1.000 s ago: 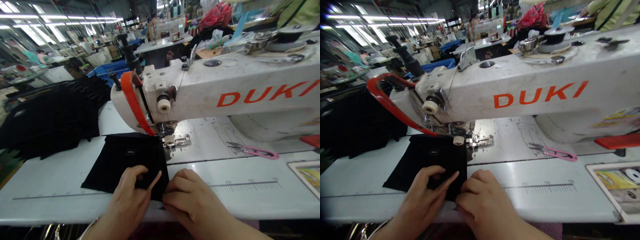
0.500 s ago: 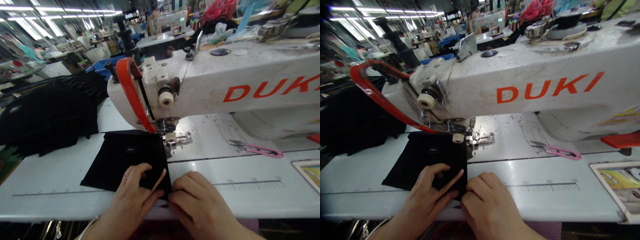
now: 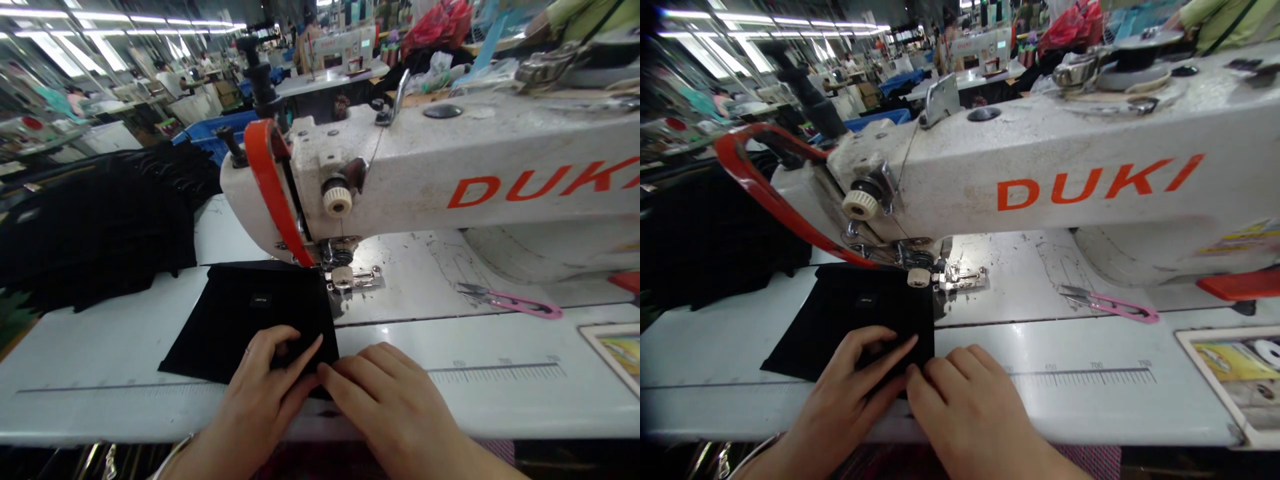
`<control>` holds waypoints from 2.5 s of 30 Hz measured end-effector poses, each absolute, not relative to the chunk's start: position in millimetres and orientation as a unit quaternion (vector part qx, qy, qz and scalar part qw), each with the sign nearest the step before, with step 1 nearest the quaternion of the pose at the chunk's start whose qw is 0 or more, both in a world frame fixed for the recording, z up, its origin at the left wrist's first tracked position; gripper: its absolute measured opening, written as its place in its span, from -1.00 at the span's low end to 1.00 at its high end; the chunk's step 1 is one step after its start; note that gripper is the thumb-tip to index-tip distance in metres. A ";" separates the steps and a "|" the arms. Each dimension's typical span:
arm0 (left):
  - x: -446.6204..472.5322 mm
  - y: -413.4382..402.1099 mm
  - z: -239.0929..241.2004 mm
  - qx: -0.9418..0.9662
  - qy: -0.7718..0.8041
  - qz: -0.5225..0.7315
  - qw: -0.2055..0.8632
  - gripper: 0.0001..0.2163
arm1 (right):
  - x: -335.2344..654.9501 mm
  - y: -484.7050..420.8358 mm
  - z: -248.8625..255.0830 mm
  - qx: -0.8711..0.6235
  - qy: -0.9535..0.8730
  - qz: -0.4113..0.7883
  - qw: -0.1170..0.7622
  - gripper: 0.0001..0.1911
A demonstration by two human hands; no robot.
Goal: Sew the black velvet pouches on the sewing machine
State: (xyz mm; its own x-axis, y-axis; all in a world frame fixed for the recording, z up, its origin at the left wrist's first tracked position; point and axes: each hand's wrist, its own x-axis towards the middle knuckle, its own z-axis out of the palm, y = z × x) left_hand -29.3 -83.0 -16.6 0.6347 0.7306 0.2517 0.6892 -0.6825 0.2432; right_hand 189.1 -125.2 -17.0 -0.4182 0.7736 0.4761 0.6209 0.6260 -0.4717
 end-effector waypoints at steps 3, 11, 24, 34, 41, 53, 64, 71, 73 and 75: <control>-29.5 -83.3 -18.6 0.896 0.400 0.187 0.052 -0.59 | 188.5 -125.8 -16.7 -0.420 -0.832 0.104 0.347 -0.63; -30.8 -86.6 -11.1 0.926 0.353 0.132 0.006 -0.53 | 190.5 -132.1 -29.4 -0.431 -0.830 0.083 0.345 -0.67; -28.7 -70.4 13.4 0.876 0.381 0.297 -0.012 -0.59 | 190.5 -135.1 -30.2 -0.403 -0.830 0.048 0.382 -0.77; -20.6 -91.0 6.7 0.965 0.229 0.120 0.036 -0.66 | 189.7 -135.8 -33.8 -0.388 -0.826 0.039 0.407 -0.83; -32.7 -87.6 -2.0 0.969 0.207 0.131 0.032 -0.60 | 190.8 -137.9 -33.1 -0.388 -0.831 0.058 0.394 -0.85; -33.0 -87.2 -10.6 0.964 0.185 0.172 0.080 -0.72 | 194.2 -142.4 -26.8 -0.398 -0.828 0.114 0.378 -0.84; -25.3 -89.0 -7.2 0.954 0.192 0.192 0.126 -0.77 | 193.7 -141.5 -25.8 -0.401 -0.824 0.130 0.378 -0.81; -26.2 -76.1 -4.1 0.951 0.164 0.203 0.166 -0.80 | 194.3 -135.5 -30.0 -0.392 -0.827 0.091 0.393 -0.80; -26.7 -73.0 -1.2 0.949 0.159 0.207 0.178 -0.79 | 193.8 -133.8 -30.6 -0.385 -0.834 0.067 0.390 -0.80; -26.8 -71.5 0.8 0.947 0.159 0.212 0.184 -0.79 | 193.3 -132.5 -31.2 -0.377 -0.840 0.044 0.389 -0.82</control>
State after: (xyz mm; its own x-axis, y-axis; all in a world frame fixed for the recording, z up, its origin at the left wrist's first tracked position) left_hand -26.8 -71.5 0.8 0.8597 0.3794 0.3420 0.2234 -0.8814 0.4163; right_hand 193.3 -132.5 -31.2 -0.4136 0.6675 0.6192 0.5990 0.7117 -0.3671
